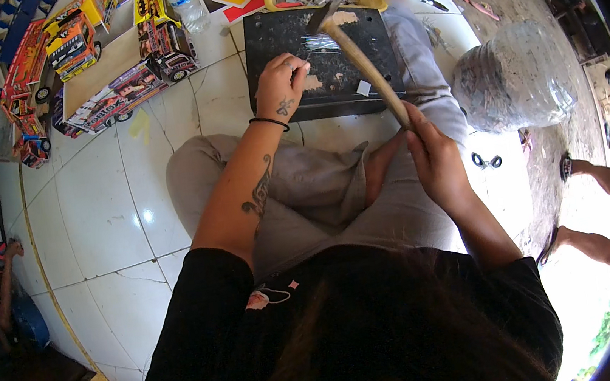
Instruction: The person sits on the floor and repeatedly places small rectangular blocks on a black board, then strikes them with a wooden stick to break them into smaller pieces. The broken pieces are collected and placed into a clear plastic container.
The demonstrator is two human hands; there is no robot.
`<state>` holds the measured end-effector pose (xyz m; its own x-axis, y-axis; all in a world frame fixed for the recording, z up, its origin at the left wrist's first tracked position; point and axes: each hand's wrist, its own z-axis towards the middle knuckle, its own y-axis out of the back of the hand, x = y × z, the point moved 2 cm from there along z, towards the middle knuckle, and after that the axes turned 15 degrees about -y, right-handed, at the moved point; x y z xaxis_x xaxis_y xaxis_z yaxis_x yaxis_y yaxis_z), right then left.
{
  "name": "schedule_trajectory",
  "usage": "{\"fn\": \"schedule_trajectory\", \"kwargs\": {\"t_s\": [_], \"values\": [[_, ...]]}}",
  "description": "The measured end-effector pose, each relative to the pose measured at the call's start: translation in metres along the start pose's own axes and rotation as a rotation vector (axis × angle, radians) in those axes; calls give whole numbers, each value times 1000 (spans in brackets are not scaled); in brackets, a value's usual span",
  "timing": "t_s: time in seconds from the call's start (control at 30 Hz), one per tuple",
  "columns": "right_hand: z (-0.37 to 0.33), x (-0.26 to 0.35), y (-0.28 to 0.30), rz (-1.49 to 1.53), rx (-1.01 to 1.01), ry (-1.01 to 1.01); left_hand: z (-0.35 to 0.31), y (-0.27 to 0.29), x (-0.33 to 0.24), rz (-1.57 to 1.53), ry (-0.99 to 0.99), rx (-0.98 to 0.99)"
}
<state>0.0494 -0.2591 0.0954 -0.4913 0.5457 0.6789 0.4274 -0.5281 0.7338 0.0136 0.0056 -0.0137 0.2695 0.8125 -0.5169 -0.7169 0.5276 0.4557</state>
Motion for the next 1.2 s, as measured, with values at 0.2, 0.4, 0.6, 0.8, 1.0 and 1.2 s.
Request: {"fn": "schedule_trajectory", "kwargs": {"t_s": [0.2, 0.4, 0.6, 0.8, 1.0, 1.2], "values": [[4, -2, -3, 39, 20, -41, -1, 1, 2, 19, -24, 11], [5, -1, -3, 57, 14, -40, -1, 0, 3, 48, -14, 22], [15, -30, -8, 28, 29, -98, -2, -1, 5, 52, -27, 11], [56, -86, -23, -345, -211, -234, 5, 3, -5, 9, 109, 21], [59, -58, -33, -452, -408, 9, 3, 22, -43, -195, 297, 196], [83, 14, -44, 484, 189, -35, 9, 37, -87, -274, 162, 357]]}}
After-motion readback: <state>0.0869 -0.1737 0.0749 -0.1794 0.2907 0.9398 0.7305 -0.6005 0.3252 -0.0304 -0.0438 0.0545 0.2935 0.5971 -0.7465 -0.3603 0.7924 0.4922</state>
